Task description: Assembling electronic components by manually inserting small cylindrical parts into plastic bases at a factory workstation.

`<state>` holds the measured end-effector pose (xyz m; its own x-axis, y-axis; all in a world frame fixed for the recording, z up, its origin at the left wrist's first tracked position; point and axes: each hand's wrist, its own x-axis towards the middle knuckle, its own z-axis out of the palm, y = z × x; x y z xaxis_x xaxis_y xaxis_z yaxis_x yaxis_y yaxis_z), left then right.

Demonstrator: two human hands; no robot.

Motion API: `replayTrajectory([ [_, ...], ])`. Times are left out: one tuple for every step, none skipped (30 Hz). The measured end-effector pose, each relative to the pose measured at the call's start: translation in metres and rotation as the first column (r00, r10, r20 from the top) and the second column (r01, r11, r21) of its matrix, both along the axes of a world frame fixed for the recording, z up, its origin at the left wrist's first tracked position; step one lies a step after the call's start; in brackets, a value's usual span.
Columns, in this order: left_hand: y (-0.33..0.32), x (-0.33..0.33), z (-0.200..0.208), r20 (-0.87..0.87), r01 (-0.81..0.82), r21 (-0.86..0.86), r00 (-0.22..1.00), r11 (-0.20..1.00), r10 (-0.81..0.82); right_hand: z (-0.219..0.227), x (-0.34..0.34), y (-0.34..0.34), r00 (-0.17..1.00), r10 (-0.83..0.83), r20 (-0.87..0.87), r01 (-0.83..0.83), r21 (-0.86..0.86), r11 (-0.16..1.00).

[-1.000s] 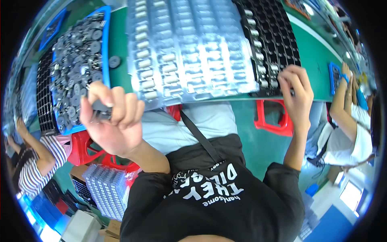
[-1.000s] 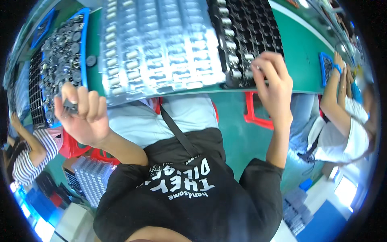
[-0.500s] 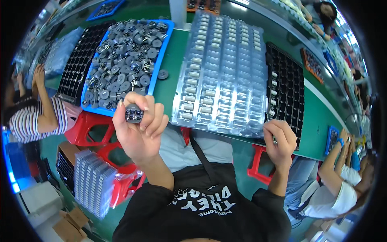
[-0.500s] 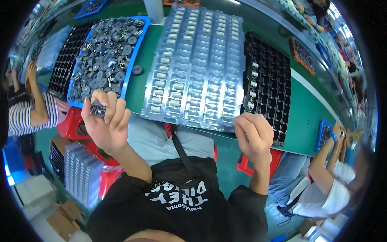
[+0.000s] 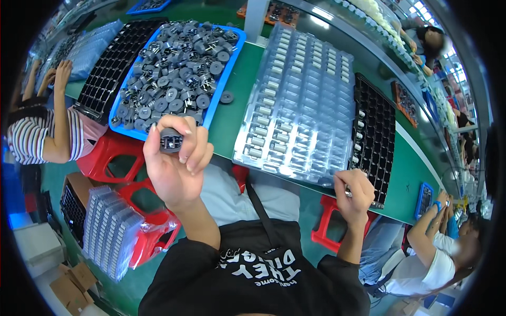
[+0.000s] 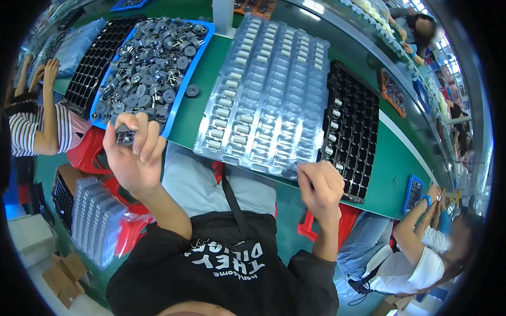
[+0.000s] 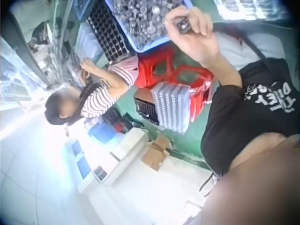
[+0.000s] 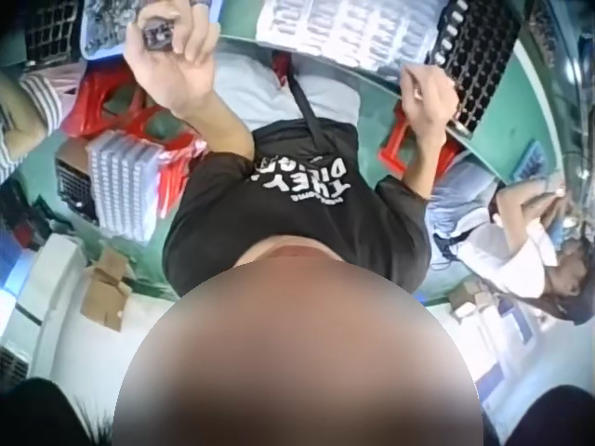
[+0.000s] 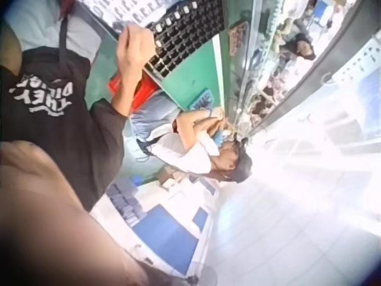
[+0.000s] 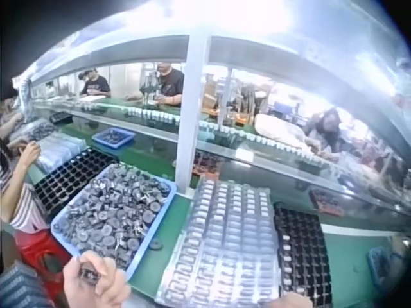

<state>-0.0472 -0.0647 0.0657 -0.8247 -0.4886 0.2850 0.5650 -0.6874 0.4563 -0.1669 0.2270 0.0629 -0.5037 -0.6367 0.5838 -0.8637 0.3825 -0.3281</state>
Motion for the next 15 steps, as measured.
replayTrajectory([
  [0.002, 0.000, 0.001, -0.004, 0.014, 0.002, 1.000, 1.000, -0.014, 0.000, 0.000, -0.002, 1.000, 0.016, 0.011, -0.016, -0.006, 1.000],
  [0.005, 0.001, 0.004, 0.036, -0.030, 0.035, 0.999, 0.999, 0.028, 0.000, 0.001, -0.002, 1.000, 0.021, 0.001, -0.021, 0.007, 1.000],
  [0.008, 0.001, 0.005, 0.077, -0.074, 0.066, 0.995, 0.995, 0.068, 0.001, 0.001, -0.002, 1.000, 0.007, -0.002, -0.007, 0.009, 1.000],
  [0.006, 0.004, 0.002, 0.048, -0.058, 0.058, 0.997, 0.997, 0.055, 0.004, 0.002, -0.004, 1.000, 0.024, -0.018, -0.024, 0.007, 1.000],
  [0.006, 0.007, 0.003, 0.045, -0.050, 0.058, 0.998, 0.997, 0.047, 0.006, 0.002, -0.005, 0.999, 0.041, -0.033, -0.040, 0.006, 0.999],
  [0.005, 0.009, 0.006, 0.035, -0.063, 0.048, 0.998, 0.997, 0.061, 0.006, 0.001, -0.005, 0.999, 0.034, -0.042, -0.034, 0.001, 0.999],
  [0.005, 0.010, 0.007, 0.024, -0.077, 0.041, 0.997, 0.996, 0.076, 0.008, 0.000, -0.005, 0.999, 0.027, -0.045, -0.027, 0.004, 1.000],
  [0.004, 0.011, 0.006, 0.000, -0.058, 0.024, 0.998, 0.998, 0.058, 0.009, 0.000, -0.005, 0.999, 0.022, -0.050, -0.023, -0.006, 1.000],
  [0.003, 0.012, 0.005, -0.003, -0.047, 0.026, 0.999, 0.999, 0.047, 0.010, 0.000, -0.005, 0.998, 0.015, -0.054, -0.016, -0.015, 1.000],
  [0.002, 0.009, 0.004, -0.038, -0.017, 0.008, 0.999, 1.000, 0.018, 0.010, -0.001, -0.006, 0.998, -0.002, -0.060, 0.001, -0.017, 1.000],
  [0.000, 0.007, 0.003, -0.074, 0.016, -0.010, 0.997, 1.000, -0.017, 0.010, -0.001, -0.006, 0.998, 0.018, -0.067, -0.019, -0.011, 1.000],
  [0.000, 0.008, 0.004, -0.055, 0.023, 0.022, 0.998, 0.999, -0.022, 0.010, -0.002, -0.007, 0.997, 0.034, -0.076, -0.034, -0.004, 0.999],
  [0.000, 0.011, 0.005, -0.062, 0.021, 0.082, 0.998, 0.996, -0.016, 0.010, -0.001, -0.007, 0.996, 0.035, -0.081, -0.035, 0.002, 0.999],
  [-0.001, 0.014, 0.006, -0.077, 0.023, 0.102, 0.997, 0.995, -0.015, 0.011, 0.001, -0.009, 0.995, 0.052, -0.089, -0.052, -0.001, 0.999],
  [-0.005, 0.016, 0.006, -0.092, 0.028, 0.121, 0.996, 0.992, -0.017, 0.008, 0.000, -0.012, 0.990, 0.098, -0.104, -0.103, -0.046, 0.994],
])
